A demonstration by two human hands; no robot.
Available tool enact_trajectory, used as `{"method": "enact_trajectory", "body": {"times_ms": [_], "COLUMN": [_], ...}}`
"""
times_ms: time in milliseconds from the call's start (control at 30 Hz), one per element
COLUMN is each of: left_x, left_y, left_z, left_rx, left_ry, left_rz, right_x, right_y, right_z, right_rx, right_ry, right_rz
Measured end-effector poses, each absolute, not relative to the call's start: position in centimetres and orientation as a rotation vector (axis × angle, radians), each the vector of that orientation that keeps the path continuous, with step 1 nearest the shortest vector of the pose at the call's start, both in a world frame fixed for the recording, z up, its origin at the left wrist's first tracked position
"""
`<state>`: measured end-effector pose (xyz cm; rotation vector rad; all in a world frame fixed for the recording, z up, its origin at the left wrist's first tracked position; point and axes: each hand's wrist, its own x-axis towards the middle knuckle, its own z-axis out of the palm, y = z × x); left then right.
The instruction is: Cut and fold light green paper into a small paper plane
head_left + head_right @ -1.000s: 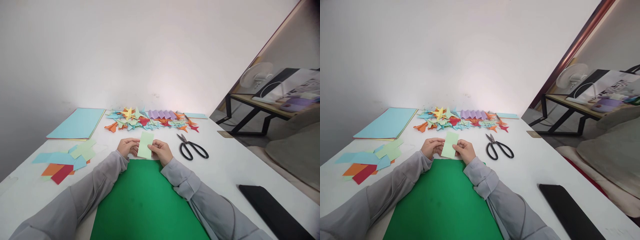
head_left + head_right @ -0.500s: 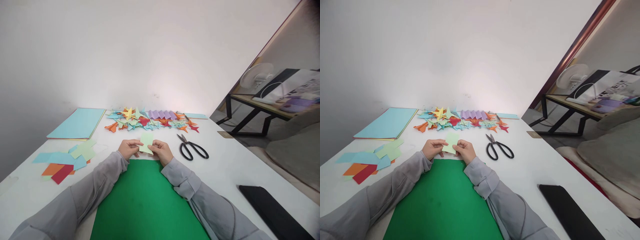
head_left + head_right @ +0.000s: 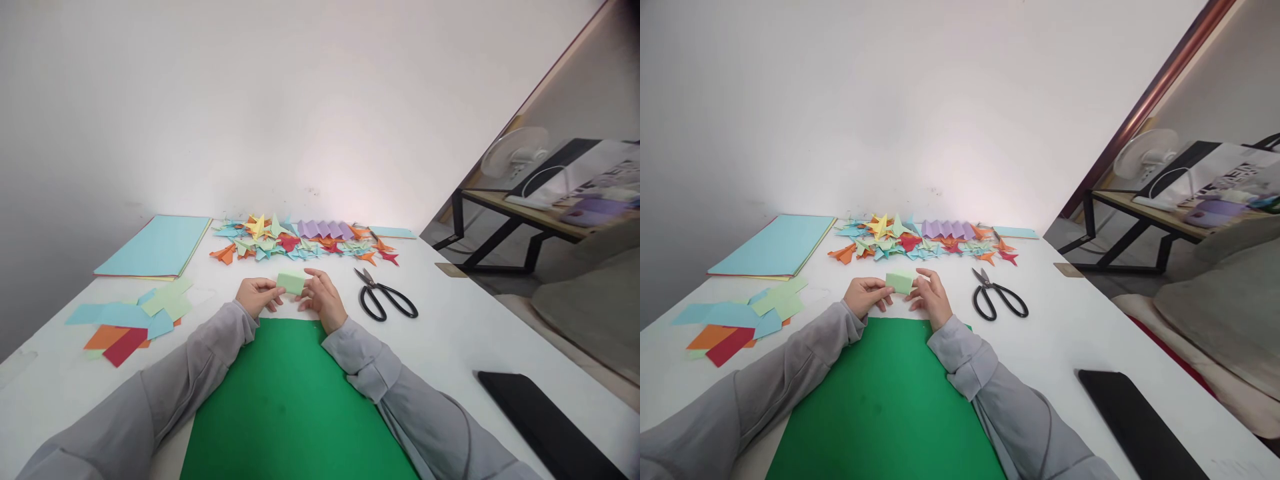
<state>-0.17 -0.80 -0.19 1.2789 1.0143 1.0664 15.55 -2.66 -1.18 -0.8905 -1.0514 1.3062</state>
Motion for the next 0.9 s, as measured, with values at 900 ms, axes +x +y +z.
{"method": "enact_trajectory", "body": {"times_ms": [900], "left_x": [-0.01], "left_y": [-0.91], "left_z": [-0.75], "left_rx": [1.344], "left_ry": [0.91], "left_rz": [1.106], "right_x": [15.18], "right_y": [-2.96], "right_z": [-1.4], "right_rx": [-1.074], "right_ry": [-1.299], "right_rz": [1.177]}}
